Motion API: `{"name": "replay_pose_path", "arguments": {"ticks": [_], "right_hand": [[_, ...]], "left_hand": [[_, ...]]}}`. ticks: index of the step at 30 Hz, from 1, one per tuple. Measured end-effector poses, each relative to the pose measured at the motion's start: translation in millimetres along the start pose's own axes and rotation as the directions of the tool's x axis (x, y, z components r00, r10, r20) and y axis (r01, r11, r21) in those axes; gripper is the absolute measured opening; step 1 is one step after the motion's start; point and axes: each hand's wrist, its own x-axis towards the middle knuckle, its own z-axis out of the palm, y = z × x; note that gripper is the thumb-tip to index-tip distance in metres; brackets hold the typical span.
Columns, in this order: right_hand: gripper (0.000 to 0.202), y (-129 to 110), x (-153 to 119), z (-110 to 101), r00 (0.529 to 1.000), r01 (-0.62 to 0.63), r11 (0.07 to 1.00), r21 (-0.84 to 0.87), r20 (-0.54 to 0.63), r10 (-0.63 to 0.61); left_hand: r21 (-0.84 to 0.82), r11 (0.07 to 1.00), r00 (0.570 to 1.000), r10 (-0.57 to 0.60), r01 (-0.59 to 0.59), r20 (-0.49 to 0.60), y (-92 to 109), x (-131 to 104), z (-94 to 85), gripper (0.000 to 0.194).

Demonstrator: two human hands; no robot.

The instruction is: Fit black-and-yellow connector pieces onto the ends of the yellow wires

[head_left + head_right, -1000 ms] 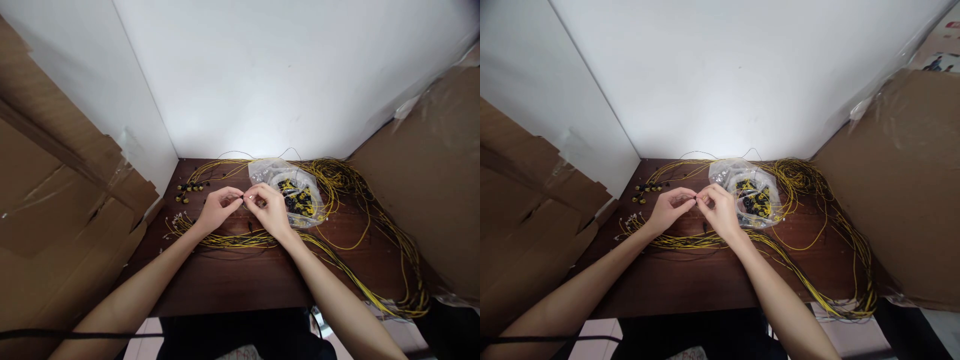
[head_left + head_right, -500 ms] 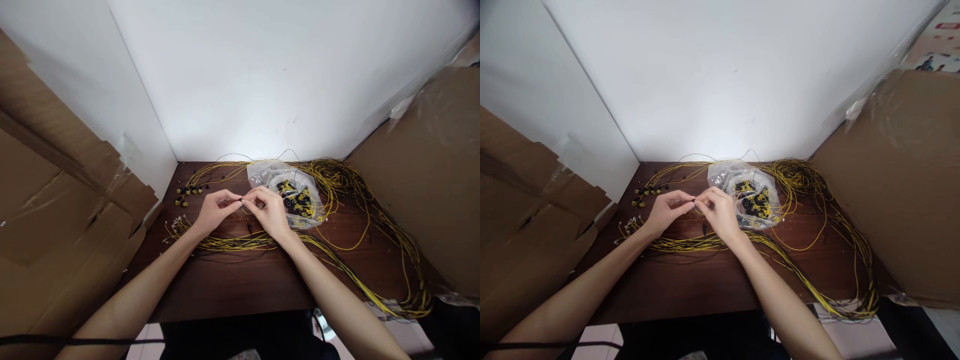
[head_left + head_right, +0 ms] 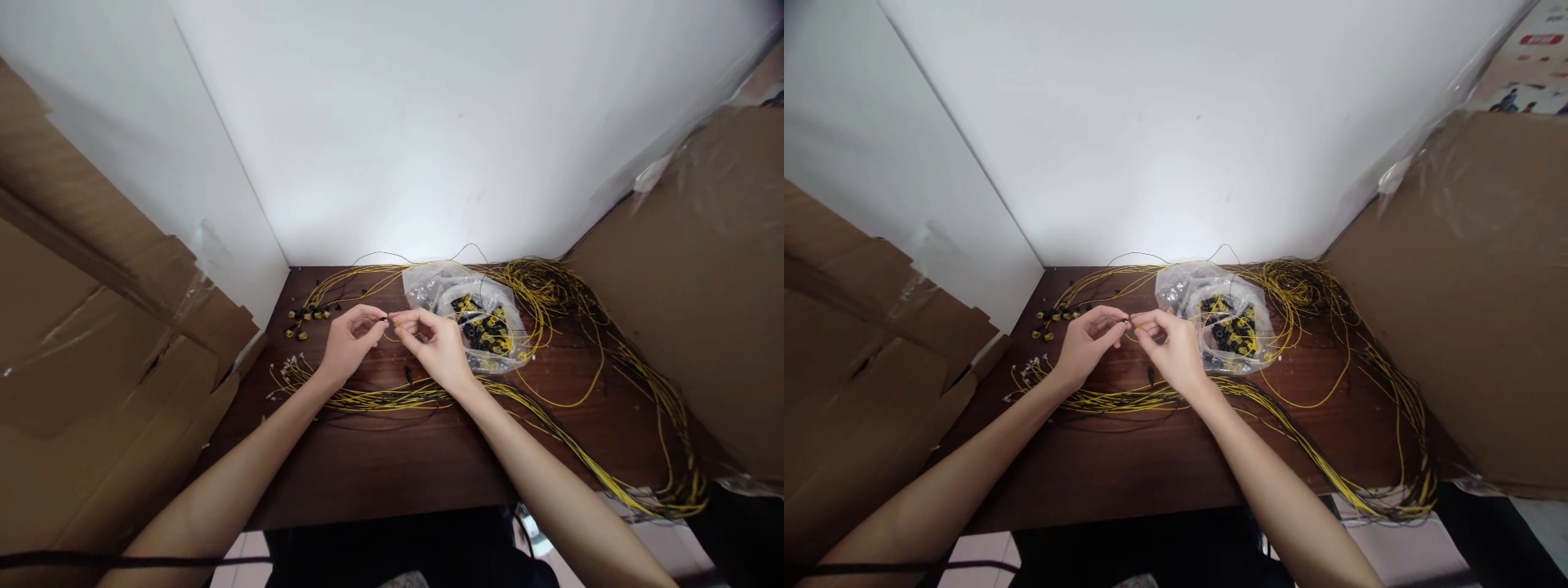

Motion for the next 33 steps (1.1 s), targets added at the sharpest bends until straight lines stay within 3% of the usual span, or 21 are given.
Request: {"name": "replay_pose_path", "arguments": {"ticks": [11, 16, 20, 25, 33], "right_hand": [[0.017, 6.6, 5.1, -3.1, 0.997, -0.027, 0.994, 0.106, -0.065, 0.034], [0.017, 5.5, 4.3, -0.8, 0.988, -0.13, 0.959, 0.25, -0.053, 0.148], [0.017, 4.1, 3.2, 0.6, 0.974, -0.168, 0.952, 0.257, -0.106, 0.2], [0.018, 4.7, 1.9, 2.7, 0.974, -0.153, 0.952, 0.264, -0.124, 0.191], [0.013, 4.7, -1.2, 5.4, 0.984, -0.062, 0.988, 0.138, -0.156, 0.084]], "left_hand": [[0.048, 0.999, 0.999, 0.004, -0.006, 0.038, -1.0, -1.4, 0.9, 0.016], [0.031, 1.0, 0.999, 0.004, -0.005, 0.05, -0.4, -1.7, 0.9, 0.017], [0.027, 1.0, 0.999, -0.002, 0.001, 0.043, 0.8, -2.0, 1.2, 0.017], [0.015, 1.0, 0.999, -0.014, 0.013, 0.05, 1.7, -2.5, 1.1, 0.017], [-0.027, 1.0, 1.0, -0.008, 0.009, 0.025, 4.2, -4.0, 2.9, 0.014]]}}
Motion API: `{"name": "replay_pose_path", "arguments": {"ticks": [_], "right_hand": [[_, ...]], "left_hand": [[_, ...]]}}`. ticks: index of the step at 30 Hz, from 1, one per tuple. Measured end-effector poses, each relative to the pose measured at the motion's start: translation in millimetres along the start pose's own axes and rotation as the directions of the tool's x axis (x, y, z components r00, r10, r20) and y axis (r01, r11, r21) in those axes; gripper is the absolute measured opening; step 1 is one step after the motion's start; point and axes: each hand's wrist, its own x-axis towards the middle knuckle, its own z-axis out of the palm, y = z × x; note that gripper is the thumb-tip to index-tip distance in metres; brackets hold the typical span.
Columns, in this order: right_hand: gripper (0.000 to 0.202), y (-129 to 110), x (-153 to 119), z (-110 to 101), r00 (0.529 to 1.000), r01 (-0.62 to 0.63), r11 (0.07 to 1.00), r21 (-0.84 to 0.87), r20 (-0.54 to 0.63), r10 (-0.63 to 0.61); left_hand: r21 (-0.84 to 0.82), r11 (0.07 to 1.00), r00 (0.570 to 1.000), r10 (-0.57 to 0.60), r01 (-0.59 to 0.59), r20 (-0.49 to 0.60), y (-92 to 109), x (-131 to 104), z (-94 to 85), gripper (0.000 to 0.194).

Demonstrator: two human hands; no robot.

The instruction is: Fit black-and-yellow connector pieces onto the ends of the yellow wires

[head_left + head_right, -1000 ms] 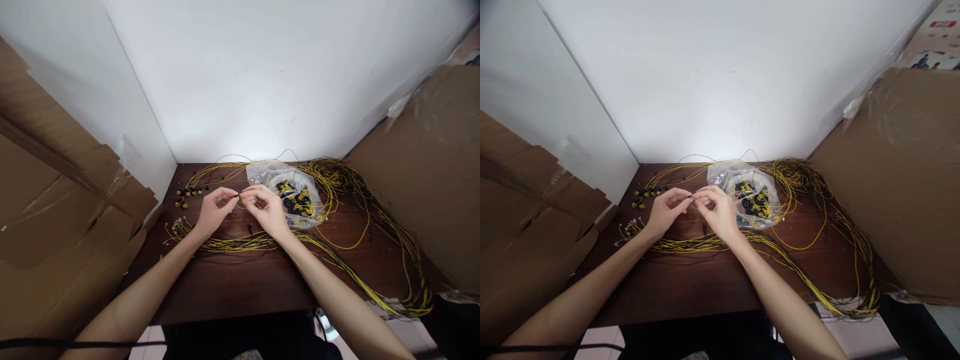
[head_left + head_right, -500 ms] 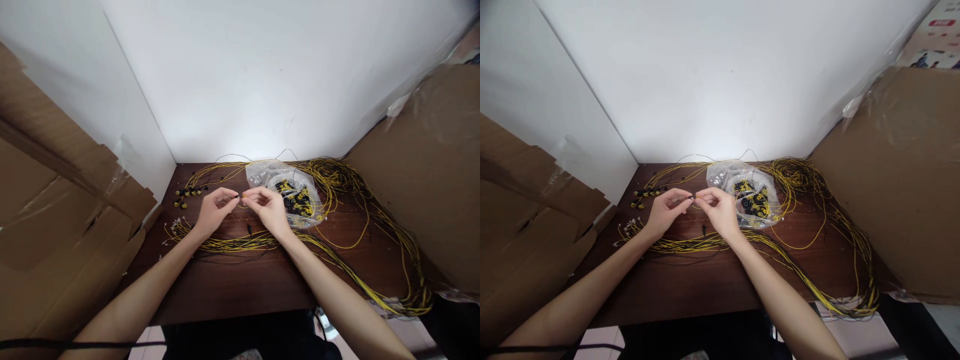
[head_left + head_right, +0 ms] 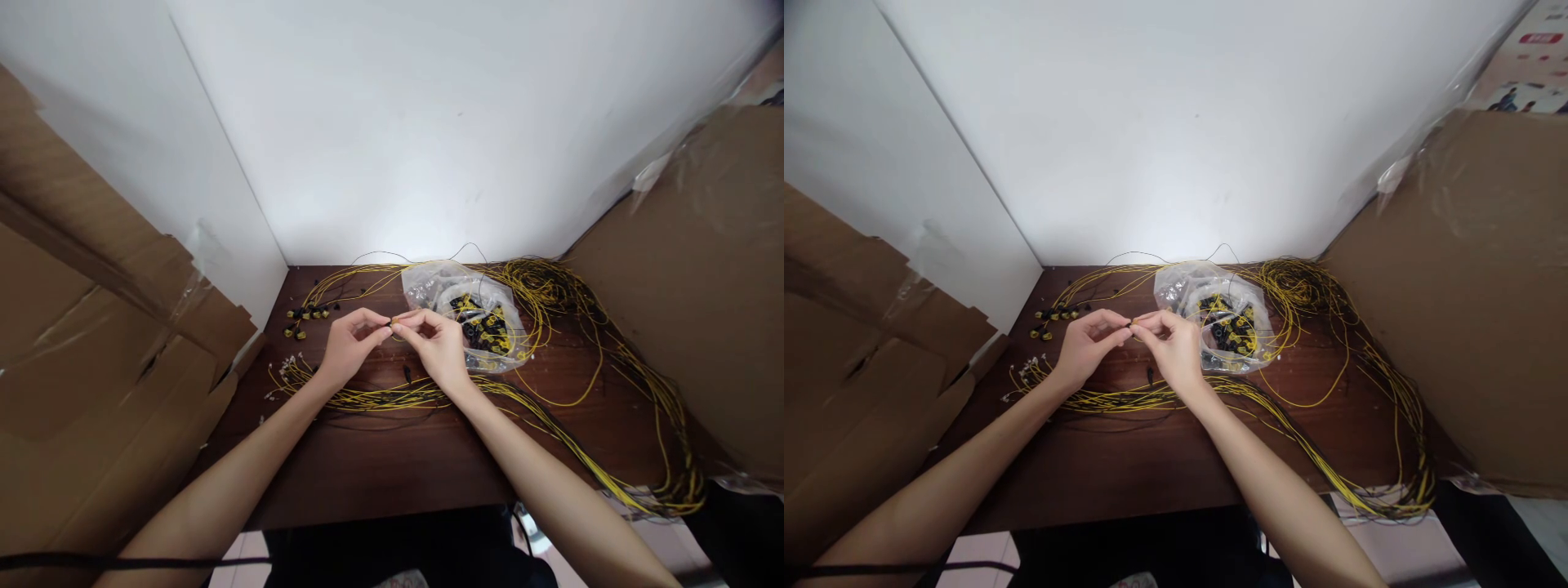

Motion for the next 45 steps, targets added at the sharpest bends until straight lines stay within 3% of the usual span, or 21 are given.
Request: {"name": "replay_pose_path", "arguments": {"ticks": [7, 13, 18, 26, 31, 37, 45], "right_hand": [[0.011, -2.3, 0.0, 0.0, 1.0, 0.009, 0.999, -0.043, 0.03, -0.008], [0.017, 1.5, 2.9, -1.6, 0.996, -0.084, 0.996, 0.02, -0.013, 0.084], [0.018, 1.5, 2.8, -2.0, 0.995, -0.098, 0.993, -0.058, 0.009, 0.099], [0.018, -0.4, 0.5, -2.0, 0.998, -0.024, 0.986, -0.164, 0.057, 0.034], [0.015, -0.8, 1.6, -2.6, 0.997, 0.036, 0.981, -0.189, 0.074, -0.022], [0.016, 1.2, 1.2, -0.3, 0.998, -0.004, 0.991, -0.133, 0.066, 0.013], [0.013, 1.3, 0.3, 3.7, 0.995, -0.059, 0.996, -0.064, 0.072, 0.063]], "left_hand": [[0.0, 1.0, 0.999, 0.023, -0.023, -0.041, -1.6, 0.1, -0.2, 0.014], [0.028, 0.999, 0.999, 0.031, -0.03, -0.027, -7.4, 2.9, -3.4, 0.015], [0.05, 0.998, 0.999, 0.024, -0.022, -0.037, -11.5, 4.8, -5.7, 0.015], [0.018, 0.999, 0.999, 0.04, -0.041, 0.021, -15.5, 3.3, -4.2, 0.017], [0.029, 0.998, 0.998, 0.065, -0.064, -0.01, -14.2, 2.6, -3.8, 0.016], [0.029, 0.995, 0.995, 0.093, -0.093, -0.027, -10.0, 1.7, -4.3, 0.014], [0.212, 0.951, 0.975, 0.222, -0.224, 0.032, -10.6, 1.9, -8.9, 0.009]]}}
